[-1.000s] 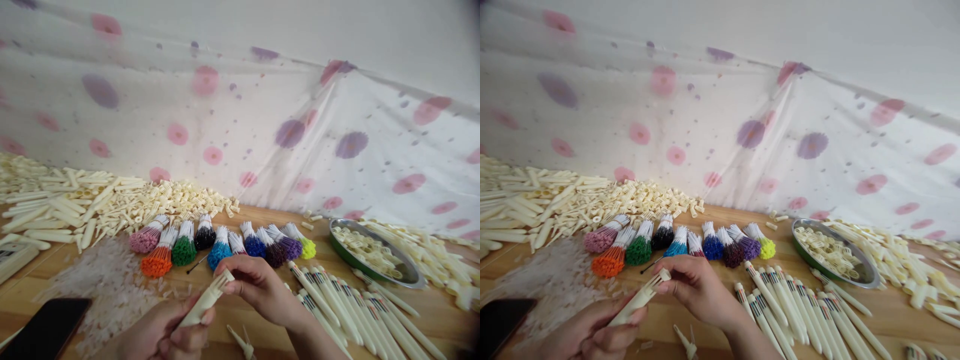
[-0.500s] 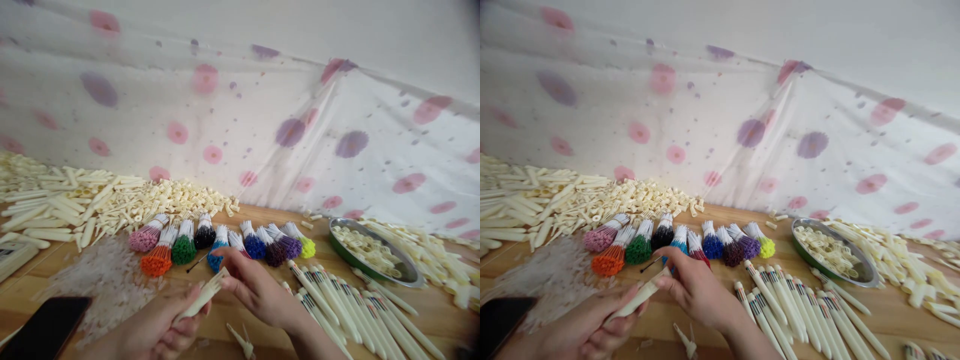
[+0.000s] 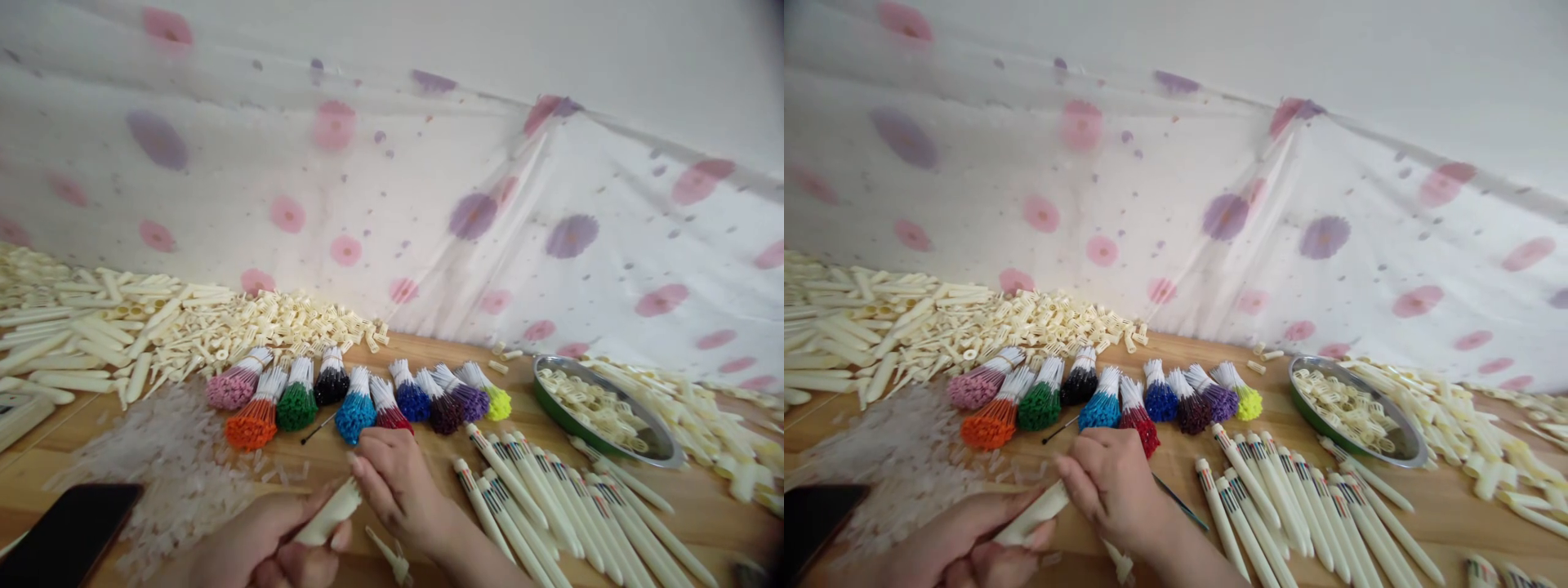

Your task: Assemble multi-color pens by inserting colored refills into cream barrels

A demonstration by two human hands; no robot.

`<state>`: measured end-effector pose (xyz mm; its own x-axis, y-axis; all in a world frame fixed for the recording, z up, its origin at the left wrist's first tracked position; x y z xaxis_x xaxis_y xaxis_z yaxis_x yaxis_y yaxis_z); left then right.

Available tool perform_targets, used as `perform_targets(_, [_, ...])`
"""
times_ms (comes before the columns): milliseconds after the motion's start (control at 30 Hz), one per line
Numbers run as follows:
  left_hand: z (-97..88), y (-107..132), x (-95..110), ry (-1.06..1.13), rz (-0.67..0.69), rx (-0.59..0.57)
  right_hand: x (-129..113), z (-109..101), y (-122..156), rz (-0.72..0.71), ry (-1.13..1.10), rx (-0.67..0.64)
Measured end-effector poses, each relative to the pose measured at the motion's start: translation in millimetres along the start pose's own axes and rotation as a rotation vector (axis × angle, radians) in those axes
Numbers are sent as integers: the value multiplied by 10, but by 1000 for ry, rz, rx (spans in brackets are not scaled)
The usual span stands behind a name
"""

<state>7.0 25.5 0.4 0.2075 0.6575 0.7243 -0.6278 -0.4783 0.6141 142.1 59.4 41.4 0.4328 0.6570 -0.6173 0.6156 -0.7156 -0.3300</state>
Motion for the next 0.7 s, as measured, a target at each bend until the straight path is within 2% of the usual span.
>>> perform_targets(67, [-37,-38,-17,-88,62,107,86,61,-7,209,13,4])
perform_targets(133, [-48,-67,-12,-196,185,282,192,136,-15,390,17,1])
perform_targets(200, [-40,-53,36,-407,329,504,264,190,-32,449,34,-10])
perform_targets(267, [-16,-1,117,-674,457,691,300,201,-44,448,40,-10])
perform_targets(300, [-9,25,154,-765,501,728,304,188,-45,440,44,-2])
perform_targets(367, [-40,60,198,-772,518,668,285,134,-38,406,54,34])
perform_targets(433, [-104,66,183,-634,407,478,241,80,-30,334,63,68])
perform_targets(500, [-134,51,104,-507,199,240,216,58,-28,260,69,86])
perform_targets(533, [-153,53,89,-531,162,223,224,61,-30,243,72,95])
perform_targets(567, [-179,55,97,-617,176,282,250,71,-35,246,73,103])
perform_targets(667, [-197,88,200,-1051,432,711,375,123,-53,322,62,114])
perform_targets(700, [-175,90,214,-1147,505,795,405,133,-55,341,55,111])
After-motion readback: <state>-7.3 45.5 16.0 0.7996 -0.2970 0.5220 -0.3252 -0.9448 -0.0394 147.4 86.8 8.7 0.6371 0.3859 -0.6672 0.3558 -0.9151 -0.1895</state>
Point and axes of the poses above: each hand's wrist, its own y-axis away from the middle knuckle, its own z-axis out of the palm, x = y × z, the point moved 4 cm from there along -y, towards the middle knuckle, and after that the axes turned 5 degrees about -x, right-handed, at the moved point
